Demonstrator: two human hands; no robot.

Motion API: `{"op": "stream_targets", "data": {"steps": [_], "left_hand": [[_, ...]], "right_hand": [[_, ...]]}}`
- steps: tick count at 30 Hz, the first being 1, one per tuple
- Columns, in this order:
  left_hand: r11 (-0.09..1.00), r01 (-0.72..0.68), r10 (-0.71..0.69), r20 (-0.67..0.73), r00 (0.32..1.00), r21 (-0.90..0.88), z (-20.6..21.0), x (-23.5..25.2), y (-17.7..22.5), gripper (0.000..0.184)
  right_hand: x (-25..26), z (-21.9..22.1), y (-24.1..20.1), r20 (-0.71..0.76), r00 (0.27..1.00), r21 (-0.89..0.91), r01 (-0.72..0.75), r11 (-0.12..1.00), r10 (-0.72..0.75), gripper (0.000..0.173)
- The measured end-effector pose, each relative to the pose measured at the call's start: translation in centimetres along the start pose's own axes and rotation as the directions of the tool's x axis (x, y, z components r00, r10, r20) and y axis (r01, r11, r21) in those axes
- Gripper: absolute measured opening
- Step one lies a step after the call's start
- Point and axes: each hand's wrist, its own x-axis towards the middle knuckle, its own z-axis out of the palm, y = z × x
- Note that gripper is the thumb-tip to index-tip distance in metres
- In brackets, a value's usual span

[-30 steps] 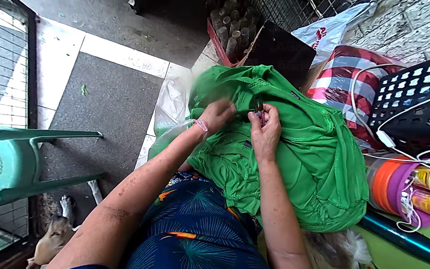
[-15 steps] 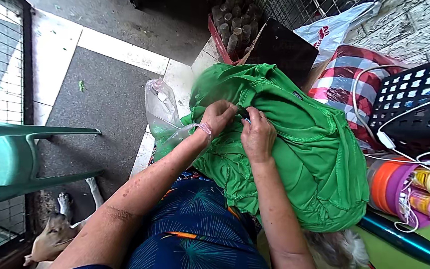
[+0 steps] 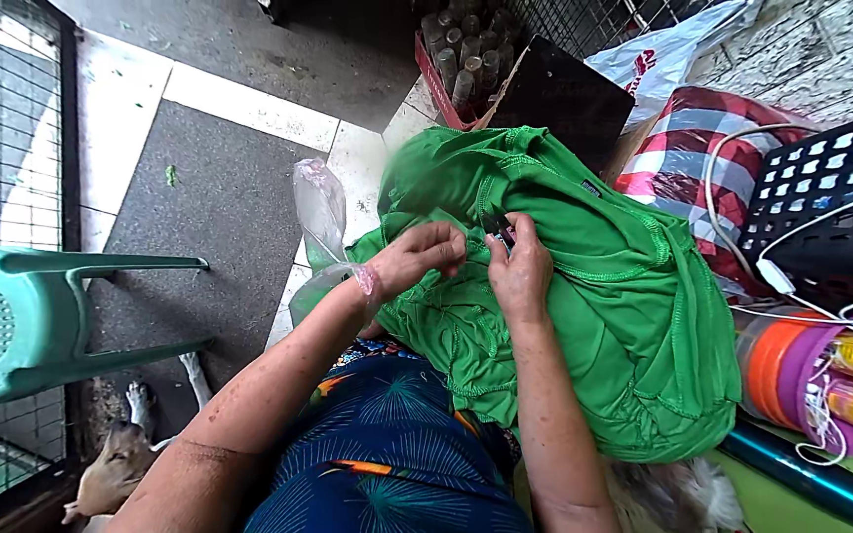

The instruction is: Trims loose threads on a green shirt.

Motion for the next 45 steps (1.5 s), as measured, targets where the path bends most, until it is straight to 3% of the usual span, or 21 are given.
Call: {"op": "stream_targets", "data": {"steps": [4,7,9,10,13,15,17,18,20,22,24,26,30,33,35,37,39,40,42,45], "left_hand": [[0.970,-0.012,-0.059,0.283,0.957,0.242,1.3,-2.3,0.6,0.021],[0.954,-0.028,-0.144,0.539,0.830,0.298,3.3,-3.7,1.6,0.023],[0.955,-0.094,-0.120,0.657,0.744,0.282,4.5,-4.7,2.1,0.020],[0.955,-0.122,-0.109,0.700,0.706,0.271,4.9,-5.0,2.3,0.019],[0.951,-0.199,-0.061,0.773,0.632,0.238,5.6,-6.0,2.9,0.016],[0.946,-0.234,-0.034,0.783,0.621,0.226,5.6,-6.5,3.4,0.016],[0.929,-0.254,-0.033,0.744,0.667,0.269,4.7,-7.4,4.2,0.018],[0.910,-0.269,-0.021,0.682,0.731,0.316,3.8,-8.2,4.4,0.018],[0.848,-0.244,0.012,0.443,0.897,0.471,1.2,-9.9,4.5,0.019],[0.751,-0.079,0.010,0.109,0.994,0.656,-1.6,-11.5,3.7,0.018],[0.588,0.181,-0.029,-0.203,0.979,0.788,-3.9,-12.3,2.3,0.015],[0.478,0.370,-0.082,-0.379,0.922,0.796,-5.2,-12.6,0.4,0.017],[0.536,0.347,-0.183,-0.295,0.938,0.769,-5.4,-13.3,-1.5,0.020],[0.573,0.317,-0.165,-0.272,0.948,0.756,-5.0,-13.3,-1.4,0.013],[0.573,0.277,-0.099,-0.270,0.958,0.771,-5.2,-13.4,-1.4,0.020],[0.603,0.205,-0.054,-0.218,0.975,0.771,-5.5,-13.5,-1.4,0.009],[0.644,0.117,-0.057,-0.105,0.993,0.756,-5.6,-13.3,-1.0,0.042],[0.670,0.058,-0.025,-0.056,0.998,0.740,-5.3,-13.0,-0.7,0.039],[0.704,-0.073,0.113,-0.009,0.994,0.707,-4.2,-11.9,-0.2,0.017],[0.775,-0.079,0.168,-0.084,0.982,0.628,-1.6,-9.1,0.5,0.025]], "right_hand": [[-0.1,0.1,0.5,-0.086,0.996,0.133,0.041,0.990,-0.029,0.029],[-0.8,-0.6,0.5,-0.060,0.992,0.206,0.123,0.971,-0.112,0.025],[-1.0,-0.9,-0.1,0.005,0.984,0.287,0.168,0.943,-0.177,0.025],[-1.1,-1.1,-0.8,0.053,0.977,0.315,0.179,0.932,-0.205,0.031],[-1.1,-1.4,-4.4,0.233,0.933,0.287,0.205,0.936,-0.276,0.071],[-1.0,-0.2,-7.1,0.315,0.905,0.207,0.229,0.951,-0.286,0.075],[-1.1,1.3,-8.4,0.365,0.883,0.145,0.257,0.955,-0.293,0.044],[-1.3,2.0,-8.5,0.348,0.883,0.146,0.280,0.949,-0.314,0.028],[-1.6,2.5,-8.3,0.332,0.880,0.185,0.293,0.938,-0.341,0.016],[-2.4,2.1,-8.3,0.318,0.871,0.237,0.310,0.921,-0.375,0.015],[-3.7,1.6,-8.7,0.305,0.849,0.292,0.348,0.891,-0.431,0.018],[-5.2,1.7,-9.3,0.321,0.809,0.337,0.388,0.858,-0.492,0.018],[-6.7,3.1,-9.3,0.454,0.738,0.322,0.387,0.864,-0.499,0.017],[-6.1,2.0,-9.1,0.679,0.652,0.167,0.312,0.935,-0.338,0.043],[-5.8,0.8,-8.0,0.628,0.716,0.094,0.319,0.943,-0.305,0.044],[-5.1,-0.7,-5.9,0.458,0.833,0.020,0.339,0.940,-0.310,0.034],[-3.6,-2.4,-3.5,0.317,0.907,-0.069,0.313,0.947,-0.276,0.022],[-2.8,-3.2,-2.5,0.274,0.933,-0.098,0.270,0.958,-0.234,0.020],[-1.5,-3.9,-0.7,0.236,0.958,-0.120,0.195,0.974,-0.163,0.018],[-1.0,-3.1,0.7,0.274,0.955,-0.142,0.157,0.977,-0.114,0.026]]}}
